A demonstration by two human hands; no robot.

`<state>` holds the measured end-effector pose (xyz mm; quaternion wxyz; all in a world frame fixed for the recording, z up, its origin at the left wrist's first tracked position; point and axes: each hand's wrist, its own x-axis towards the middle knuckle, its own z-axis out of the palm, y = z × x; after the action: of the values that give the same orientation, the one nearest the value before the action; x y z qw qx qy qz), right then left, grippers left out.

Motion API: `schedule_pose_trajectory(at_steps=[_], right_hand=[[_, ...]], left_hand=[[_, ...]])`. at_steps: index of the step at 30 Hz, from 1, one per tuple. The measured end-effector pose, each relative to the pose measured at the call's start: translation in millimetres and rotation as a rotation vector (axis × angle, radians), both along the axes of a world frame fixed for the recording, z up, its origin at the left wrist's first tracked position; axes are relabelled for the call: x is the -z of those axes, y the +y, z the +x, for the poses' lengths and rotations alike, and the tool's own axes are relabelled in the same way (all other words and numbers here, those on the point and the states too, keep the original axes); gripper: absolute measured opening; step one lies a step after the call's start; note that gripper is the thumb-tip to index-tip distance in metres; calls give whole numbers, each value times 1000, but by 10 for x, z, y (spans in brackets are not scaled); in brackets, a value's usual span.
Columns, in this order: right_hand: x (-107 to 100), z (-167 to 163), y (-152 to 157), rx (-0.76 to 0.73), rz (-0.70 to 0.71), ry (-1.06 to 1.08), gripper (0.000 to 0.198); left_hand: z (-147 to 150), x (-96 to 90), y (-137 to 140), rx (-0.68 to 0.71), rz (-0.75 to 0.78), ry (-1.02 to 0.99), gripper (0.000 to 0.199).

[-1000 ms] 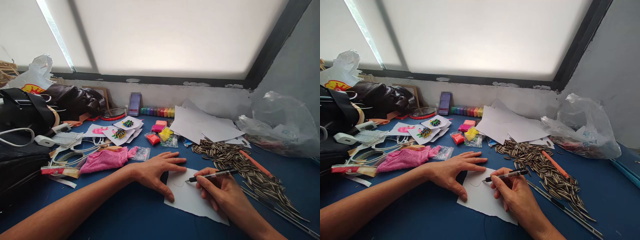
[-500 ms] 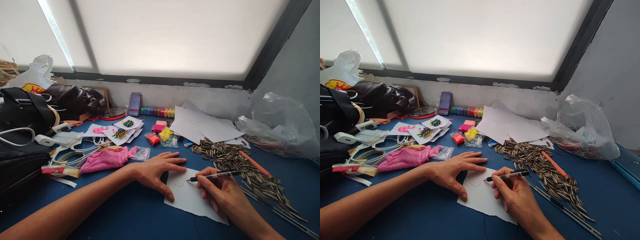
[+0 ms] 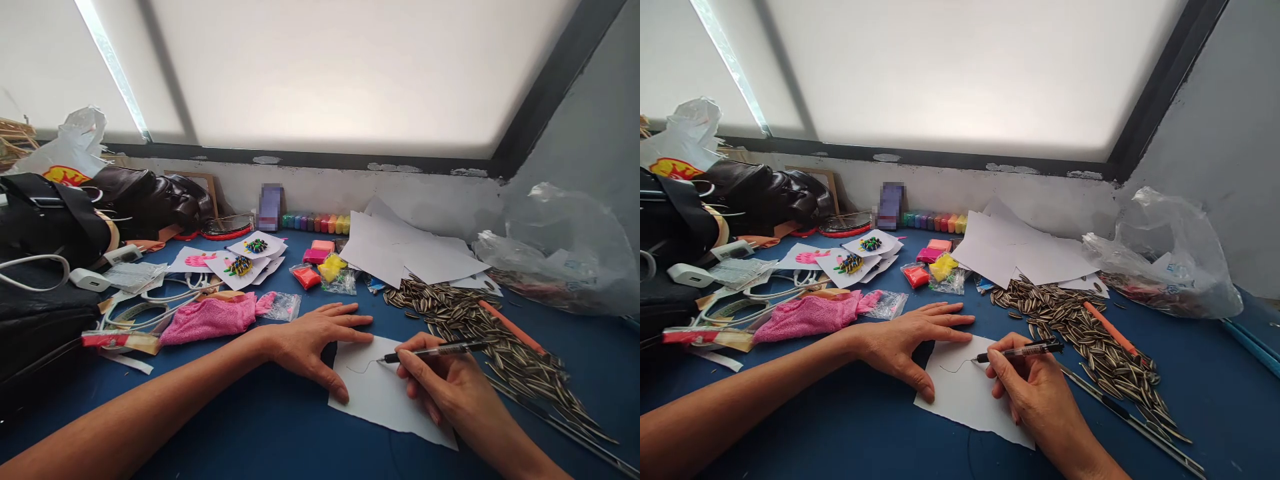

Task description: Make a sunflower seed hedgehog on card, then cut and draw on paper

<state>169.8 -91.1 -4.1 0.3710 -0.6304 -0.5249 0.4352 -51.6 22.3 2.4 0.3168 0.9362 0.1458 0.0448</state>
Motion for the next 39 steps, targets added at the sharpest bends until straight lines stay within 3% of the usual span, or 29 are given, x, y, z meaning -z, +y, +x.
schedule_pose_trajectory(at_steps=[17, 26, 39], right_hand=[[0, 7, -30, 61, 0, -40, 44], [-113, 12, -55, 70, -60, -51, 45], [-48, 53, -81, 71, -37, -88, 43]], left_hand=[[4, 0, 4, 1, 6, 11, 87], [4, 4, 5, 3, -4, 6, 88], [-1, 7, 9, 0, -22, 1, 88]])
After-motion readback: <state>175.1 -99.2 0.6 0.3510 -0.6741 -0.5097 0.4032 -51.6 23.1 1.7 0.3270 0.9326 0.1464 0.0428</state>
